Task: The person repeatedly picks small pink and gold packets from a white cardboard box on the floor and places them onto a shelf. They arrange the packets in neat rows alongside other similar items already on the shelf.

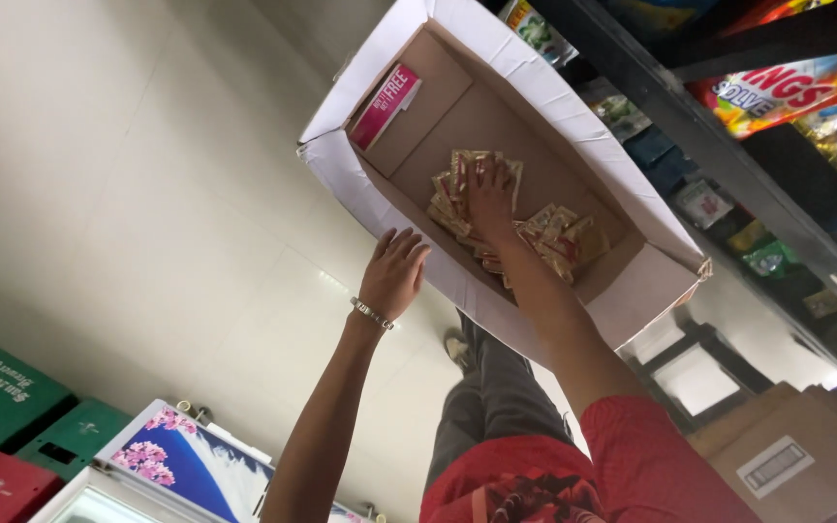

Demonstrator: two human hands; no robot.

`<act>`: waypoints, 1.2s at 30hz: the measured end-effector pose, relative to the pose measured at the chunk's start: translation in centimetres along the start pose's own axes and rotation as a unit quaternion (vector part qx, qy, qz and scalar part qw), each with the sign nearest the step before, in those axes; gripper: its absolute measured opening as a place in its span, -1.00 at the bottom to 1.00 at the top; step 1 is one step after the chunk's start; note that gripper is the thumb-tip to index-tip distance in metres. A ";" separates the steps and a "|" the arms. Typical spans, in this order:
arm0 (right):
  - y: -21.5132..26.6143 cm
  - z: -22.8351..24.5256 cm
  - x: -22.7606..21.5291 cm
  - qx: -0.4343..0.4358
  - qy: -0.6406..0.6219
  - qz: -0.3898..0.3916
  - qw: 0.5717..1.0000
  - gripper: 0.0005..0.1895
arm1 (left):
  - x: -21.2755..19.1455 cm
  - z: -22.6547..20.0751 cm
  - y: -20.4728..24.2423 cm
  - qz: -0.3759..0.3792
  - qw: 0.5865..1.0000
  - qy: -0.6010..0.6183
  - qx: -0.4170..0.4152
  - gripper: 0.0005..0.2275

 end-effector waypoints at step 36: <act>65.8 -0.5 -38.6 0.190 -0.716 -0.427 0.519 -0.78 | -6.1 -38.6 17.1 0.242 0.873 0.359 0.224 -0.85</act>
Point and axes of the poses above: each hand's wrist, its own y-axis away from the middle knuckle, its own x-axis out of the palm, z = x × y, the point moved 3 cm from there along -y, towards the middle knuckle, and after that the axes turned 8 degrees about y, right-handed, at the moved point
